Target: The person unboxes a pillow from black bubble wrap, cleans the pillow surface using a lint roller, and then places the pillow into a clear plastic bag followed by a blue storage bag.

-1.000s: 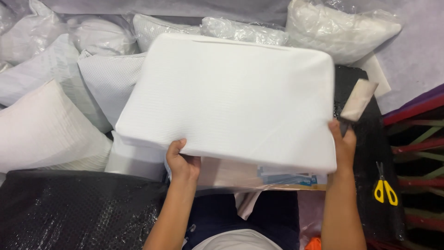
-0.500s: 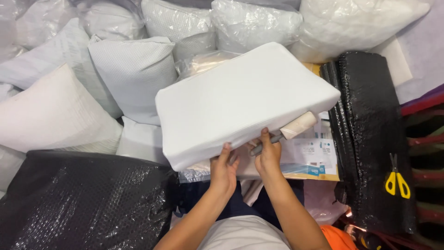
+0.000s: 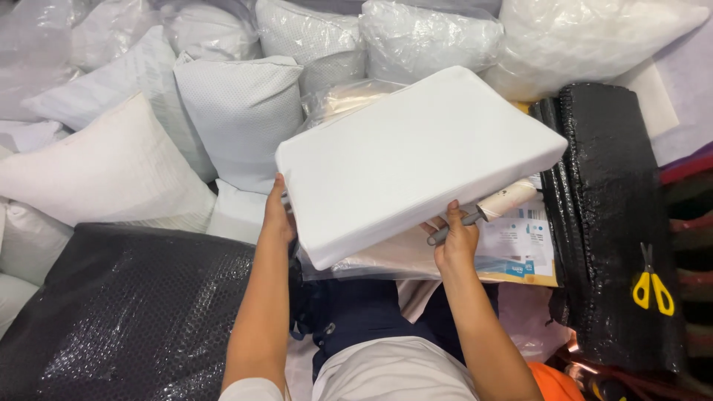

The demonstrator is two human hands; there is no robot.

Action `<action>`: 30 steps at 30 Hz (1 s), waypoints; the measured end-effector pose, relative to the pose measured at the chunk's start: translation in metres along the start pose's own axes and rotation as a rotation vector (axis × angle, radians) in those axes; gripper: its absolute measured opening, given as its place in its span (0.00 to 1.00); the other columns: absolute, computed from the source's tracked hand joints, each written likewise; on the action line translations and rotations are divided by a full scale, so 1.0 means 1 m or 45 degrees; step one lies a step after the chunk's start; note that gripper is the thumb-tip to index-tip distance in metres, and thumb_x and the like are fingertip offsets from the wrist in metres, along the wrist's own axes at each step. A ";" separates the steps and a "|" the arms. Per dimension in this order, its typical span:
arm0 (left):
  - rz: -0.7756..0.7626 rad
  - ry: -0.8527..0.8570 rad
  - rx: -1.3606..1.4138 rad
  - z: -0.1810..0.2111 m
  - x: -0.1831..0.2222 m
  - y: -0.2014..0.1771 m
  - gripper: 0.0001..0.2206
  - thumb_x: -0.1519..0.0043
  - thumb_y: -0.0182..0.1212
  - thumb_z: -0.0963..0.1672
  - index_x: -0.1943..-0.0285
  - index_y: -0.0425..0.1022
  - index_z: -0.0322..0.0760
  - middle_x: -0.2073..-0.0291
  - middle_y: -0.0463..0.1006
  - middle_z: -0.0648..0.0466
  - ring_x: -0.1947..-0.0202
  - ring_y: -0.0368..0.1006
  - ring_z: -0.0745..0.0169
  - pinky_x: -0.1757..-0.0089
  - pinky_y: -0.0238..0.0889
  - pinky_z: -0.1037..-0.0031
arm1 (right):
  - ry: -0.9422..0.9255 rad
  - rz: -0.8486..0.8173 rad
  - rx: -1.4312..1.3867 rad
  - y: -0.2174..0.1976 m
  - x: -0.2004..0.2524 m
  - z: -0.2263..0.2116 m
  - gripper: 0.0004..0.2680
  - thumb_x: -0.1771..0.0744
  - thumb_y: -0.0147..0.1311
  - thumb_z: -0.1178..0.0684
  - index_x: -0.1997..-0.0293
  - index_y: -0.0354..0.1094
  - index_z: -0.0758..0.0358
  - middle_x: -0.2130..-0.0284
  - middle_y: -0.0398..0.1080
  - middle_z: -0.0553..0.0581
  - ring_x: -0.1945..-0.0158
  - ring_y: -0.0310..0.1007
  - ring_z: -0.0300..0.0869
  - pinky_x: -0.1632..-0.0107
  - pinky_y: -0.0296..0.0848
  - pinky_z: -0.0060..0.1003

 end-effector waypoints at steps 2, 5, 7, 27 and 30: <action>-0.107 -0.048 0.046 -0.003 0.006 0.014 0.45 0.43 0.64 0.60 0.21 0.52 0.37 0.32 0.61 0.31 0.33 0.62 0.30 0.38 0.61 0.48 | 0.001 -0.003 0.019 -0.011 0.000 0.001 0.11 0.32 0.62 0.51 0.66 0.59 0.58 0.72 0.66 0.49 0.66 0.80 0.56 0.59 0.78 0.72; -0.187 -0.055 0.093 -0.009 0.015 0.023 0.43 0.42 0.68 0.54 0.22 0.52 0.31 0.34 0.64 0.30 0.34 0.64 0.31 0.39 0.60 0.49 | -0.021 -0.015 0.090 0.000 0.022 -0.026 0.11 0.33 0.63 0.54 0.68 0.58 0.56 0.74 0.65 0.47 0.68 0.79 0.49 0.62 0.80 0.65; -0.163 -0.009 0.089 -0.006 0.040 0.024 0.41 0.41 0.67 0.51 0.22 0.51 0.29 0.36 0.65 0.29 0.36 0.65 0.31 0.40 0.61 0.49 | -0.043 -0.023 0.135 0.005 0.034 -0.042 0.12 0.33 0.64 0.54 0.69 0.58 0.54 0.75 0.65 0.46 0.69 0.77 0.44 0.65 0.83 0.56; -0.094 0.548 0.605 -0.097 0.128 0.078 0.17 0.32 0.54 0.52 0.41 0.49 0.68 0.45 0.55 0.61 0.47 0.64 0.67 0.55 0.74 0.74 | -0.268 -0.036 -0.014 0.006 0.084 -0.105 0.09 0.29 0.55 0.50 0.67 0.60 0.53 0.65 0.76 0.49 0.64 0.79 0.35 0.57 0.82 0.30; -0.141 0.653 0.716 -0.041 0.156 0.058 0.15 0.36 0.59 0.56 0.52 0.55 0.64 0.49 0.64 0.65 0.48 0.72 0.63 0.50 0.80 0.54 | -0.445 -0.215 -0.058 0.015 0.074 -0.149 0.10 0.32 0.61 0.47 0.64 0.60 0.53 0.49 0.74 0.54 0.48 0.80 0.43 0.68 0.80 0.23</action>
Point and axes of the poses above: each hand's wrist, its own x-axis away from the middle knuckle, its own y-axis out of the palm, z = x × y, the point moved 1 cm from there along -x, towards the middle knuckle
